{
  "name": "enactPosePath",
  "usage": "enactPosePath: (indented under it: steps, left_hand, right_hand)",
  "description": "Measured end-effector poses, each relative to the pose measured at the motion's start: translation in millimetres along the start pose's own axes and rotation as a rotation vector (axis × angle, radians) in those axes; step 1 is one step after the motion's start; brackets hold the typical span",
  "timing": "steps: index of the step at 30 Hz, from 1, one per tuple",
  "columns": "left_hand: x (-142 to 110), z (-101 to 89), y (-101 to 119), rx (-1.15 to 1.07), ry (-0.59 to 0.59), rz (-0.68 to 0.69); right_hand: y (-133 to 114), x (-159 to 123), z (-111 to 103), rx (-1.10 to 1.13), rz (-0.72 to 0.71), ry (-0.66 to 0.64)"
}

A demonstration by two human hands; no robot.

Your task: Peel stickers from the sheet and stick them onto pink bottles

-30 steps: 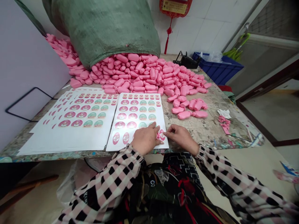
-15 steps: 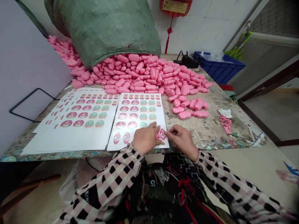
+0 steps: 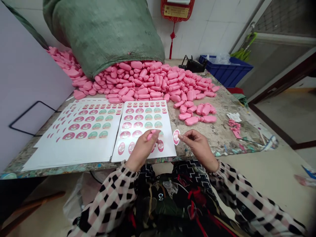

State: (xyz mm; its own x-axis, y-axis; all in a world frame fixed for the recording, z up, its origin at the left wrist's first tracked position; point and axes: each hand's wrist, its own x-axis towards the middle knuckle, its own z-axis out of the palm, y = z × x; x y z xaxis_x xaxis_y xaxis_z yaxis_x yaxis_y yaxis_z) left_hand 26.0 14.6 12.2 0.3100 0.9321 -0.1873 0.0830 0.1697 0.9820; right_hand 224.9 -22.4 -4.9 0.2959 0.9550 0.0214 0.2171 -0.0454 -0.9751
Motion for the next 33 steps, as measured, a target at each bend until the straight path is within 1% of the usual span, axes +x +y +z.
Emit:
enactPosePath:
  steps: [2, 3, 5, 7, 13, 25, 30, 33]
  left_hand:
    - [1, 3.6, 2, -0.411, -0.092, -0.149]
    - [2, 6.2, 3, -0.574, -0.136, -0.211]
    - [5, 12.2, 2, -0.774, -0.173, -0.297]
    - [7, 18.0, 1, -0.846, -0.151, -0.338]
    - [8, 26.7, -2, -0.849, -0.148, -0.348]
    - [8, 27.6, 0, -0.838, -0.149, -0.352]
    - [8, 27.6, -3, -0.817, -0.164, -0.314]
    - [7, 27.8, -2, -0.798, -0.151, -0.310]
  right_hand:
    - [-9, -2, 6, 0.052, -0.021, -0.043]
    - [-14, -4, 9, 0.066, -0.037, -0.065]
    - [-23, -7, 17, 0.070, -0.069, -0.102]
    - [-28, -10, 22, 0.056, -0.085, -0.128]
    - [-29, -13, 29, 0.038, -0.065, -0.171]
    - [-29, -14, 34, 0.045, -0.037, -0.210]
    - [-25, -13, 35, 0.029, -0.011, -0.212]
    - [-24, -12, 35, 0.032, 0.000, -0.221]
